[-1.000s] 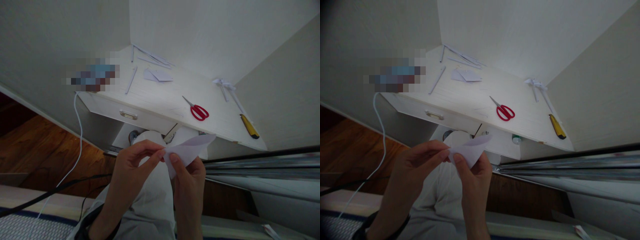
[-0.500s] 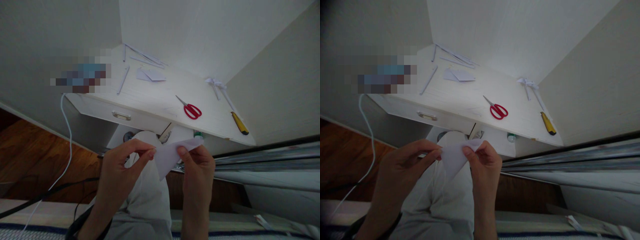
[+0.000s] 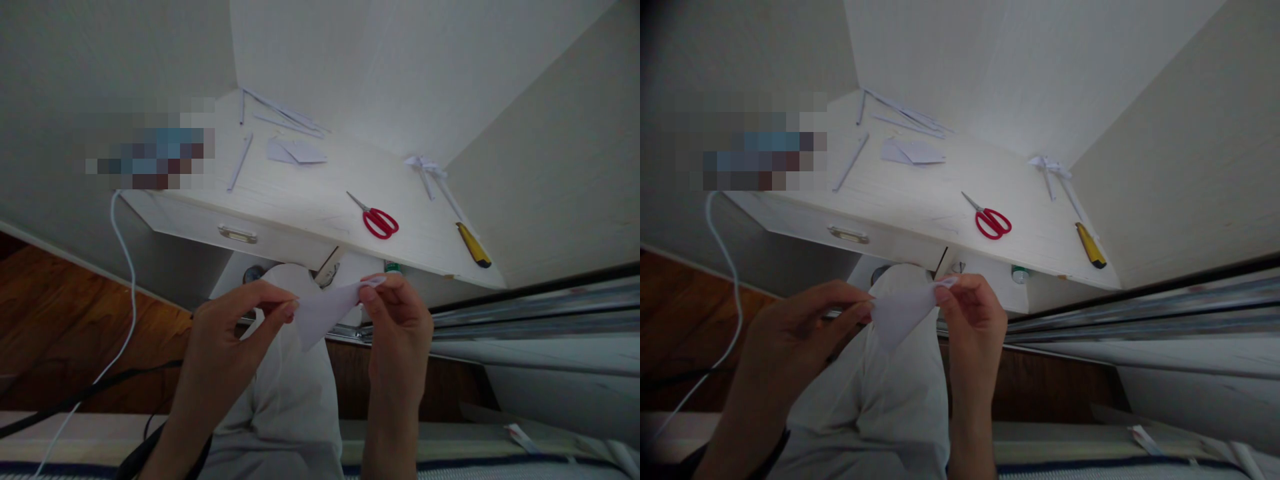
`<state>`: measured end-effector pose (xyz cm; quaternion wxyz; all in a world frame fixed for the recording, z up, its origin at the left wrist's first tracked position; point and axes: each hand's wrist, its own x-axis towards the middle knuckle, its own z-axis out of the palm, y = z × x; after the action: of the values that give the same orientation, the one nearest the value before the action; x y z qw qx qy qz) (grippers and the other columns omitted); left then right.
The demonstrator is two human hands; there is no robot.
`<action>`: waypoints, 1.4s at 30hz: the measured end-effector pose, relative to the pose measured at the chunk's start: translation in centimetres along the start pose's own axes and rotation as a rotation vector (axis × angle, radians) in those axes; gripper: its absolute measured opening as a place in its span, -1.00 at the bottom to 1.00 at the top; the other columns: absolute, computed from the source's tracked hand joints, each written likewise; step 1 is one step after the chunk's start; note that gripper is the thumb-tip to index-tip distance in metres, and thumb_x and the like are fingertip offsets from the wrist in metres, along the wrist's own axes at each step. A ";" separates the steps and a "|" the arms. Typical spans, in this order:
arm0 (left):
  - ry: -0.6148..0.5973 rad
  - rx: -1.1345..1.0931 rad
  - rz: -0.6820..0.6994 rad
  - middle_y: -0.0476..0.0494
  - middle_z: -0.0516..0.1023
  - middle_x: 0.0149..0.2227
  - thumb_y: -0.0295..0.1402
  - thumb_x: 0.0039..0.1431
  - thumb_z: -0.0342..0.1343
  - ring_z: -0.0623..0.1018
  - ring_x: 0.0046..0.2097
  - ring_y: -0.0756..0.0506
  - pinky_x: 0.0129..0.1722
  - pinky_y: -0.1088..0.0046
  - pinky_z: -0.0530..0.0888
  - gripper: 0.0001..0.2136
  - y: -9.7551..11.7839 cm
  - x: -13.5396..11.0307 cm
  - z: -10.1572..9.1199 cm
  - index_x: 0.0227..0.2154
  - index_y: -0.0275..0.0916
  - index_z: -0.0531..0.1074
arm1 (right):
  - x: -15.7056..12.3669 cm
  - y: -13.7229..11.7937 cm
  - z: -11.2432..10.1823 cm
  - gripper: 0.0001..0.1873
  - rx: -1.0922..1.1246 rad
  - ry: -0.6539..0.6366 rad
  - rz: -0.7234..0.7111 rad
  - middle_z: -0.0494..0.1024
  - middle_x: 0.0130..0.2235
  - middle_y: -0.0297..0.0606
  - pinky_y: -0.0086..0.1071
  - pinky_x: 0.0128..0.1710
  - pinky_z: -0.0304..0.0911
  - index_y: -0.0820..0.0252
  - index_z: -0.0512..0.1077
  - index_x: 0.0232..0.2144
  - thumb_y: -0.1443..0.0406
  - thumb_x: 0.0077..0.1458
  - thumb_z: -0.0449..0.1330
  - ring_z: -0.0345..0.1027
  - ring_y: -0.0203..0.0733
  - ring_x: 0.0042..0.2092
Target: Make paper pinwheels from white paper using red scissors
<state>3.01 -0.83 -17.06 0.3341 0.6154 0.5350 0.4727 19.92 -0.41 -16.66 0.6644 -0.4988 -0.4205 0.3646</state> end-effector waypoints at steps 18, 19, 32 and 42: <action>0.016 -0.215 -0.082 0.17 0.51 -0.64 -0.48 0.07 0.22 0.54 -0.55 0.06 -0.48 0.62 0.46 -0.87 -0.7 -0.2 0.1 -0.46 -0.08 0.57 | -0.3 0.7 -0.3 -0.79 -0.140 0.046 -0.336 0.54 -0.44 -0.38 -0.43 -0.42 0.21 0.06 0.60 -0.43 0.43 0.12 0.21 0.31 -0.29 -0.40; 0.028 -0.277 -0.092 0.17 0.52 -0.63 -0.45 0.09 0.23 0.55 -0.55 0.06 -0.48 0.62 0.47 -0.88 -0.7 -0.3 0.2 -0.45 -0.07 0.57 | -0.6 0.7 -0.3 -0.79 -0.132 0.051 -0.371 0.53 -0.47 -0.39 -0.43 -0.47 0.19 0.05 0.61 -0.42 0.42 0.11 0.21 0.30 -0.30 -0.44; 0.081 0.025 0.675 0.02 0.69 -0.33 -0.54 0.14 0.20 0.64 -0.32 0.05 -0.25 0.65 0.54 -0.85 -1.8 -0.4 0.2 -0.27 -0.18 0.57 | 0.7 1.0 -2.8 -0.45 0.218 -0.494 0.654 0.62 -0.43 -0.25 -0.47 -0.55 0.28 0.15 0.53 -0.37 -0.20 -0.03 0.20 0.46 -0.22 -0.47; -0.100 -0.026 0.734 -0.05 0.70 -0.37 -0.51 0.23 0.12 0.66 -0.32 0.04 -0.19 0.66 0.53 -0.87 -1.3 0.1 0.0 -0.31 -0.23 0.56 | 0.2 0.1 -2.1 -0.76 0.241 -0.547 0.812 0.63 -0.48 -0.38 -0.51 -0.49 0.32 0.16 0.62 -0.45 0.26 -0.27 0.50 0.39 -0.36 -0.54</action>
<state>2.51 -0.49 -18.23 0.1759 0.7843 0.2555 0.5372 21.95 -0.99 -17.02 0.3876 -0.4281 -0.3061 0.7568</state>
